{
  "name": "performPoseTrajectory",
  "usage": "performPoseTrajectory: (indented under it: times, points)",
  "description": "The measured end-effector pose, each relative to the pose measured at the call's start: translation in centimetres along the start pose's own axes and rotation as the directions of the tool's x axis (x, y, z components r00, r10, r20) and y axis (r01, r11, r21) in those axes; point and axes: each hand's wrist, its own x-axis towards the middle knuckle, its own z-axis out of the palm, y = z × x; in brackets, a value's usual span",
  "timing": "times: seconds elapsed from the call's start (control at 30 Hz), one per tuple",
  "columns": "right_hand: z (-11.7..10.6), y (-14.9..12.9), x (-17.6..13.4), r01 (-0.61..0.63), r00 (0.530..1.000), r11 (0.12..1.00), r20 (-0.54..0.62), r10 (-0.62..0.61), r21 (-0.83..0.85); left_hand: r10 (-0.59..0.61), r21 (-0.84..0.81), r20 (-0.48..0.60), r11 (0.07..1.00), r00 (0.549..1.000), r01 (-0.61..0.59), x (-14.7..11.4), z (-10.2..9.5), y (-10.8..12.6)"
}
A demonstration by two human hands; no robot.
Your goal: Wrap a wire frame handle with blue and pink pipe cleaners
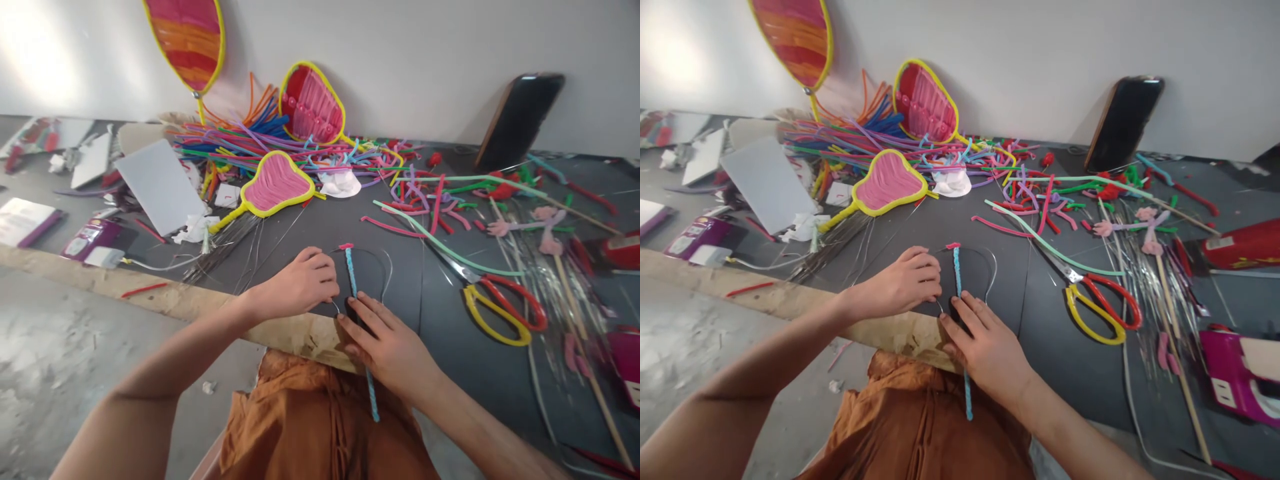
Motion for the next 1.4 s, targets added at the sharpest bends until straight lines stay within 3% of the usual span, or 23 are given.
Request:
performPoseTrajectory:
  times: [0.3, 1.4]
  points:
    - [-0.1, 0.0, 0.0, -0.014, 1.0, 1.0, 0.005, 0.014, 0.009, 0.055, 0.082, 0.121, 0.995, 0.991, -0.065, 0.9, -0.5, -0.2]
    - [0.6, -0.2, 0.0, -0.002, 0.998, 1.0, -0.064, 0.002, -0.002, 0.034, 0.094, 0.16, 0.994, 0.987, -0.049, 1.8, -0.6, 0.0]
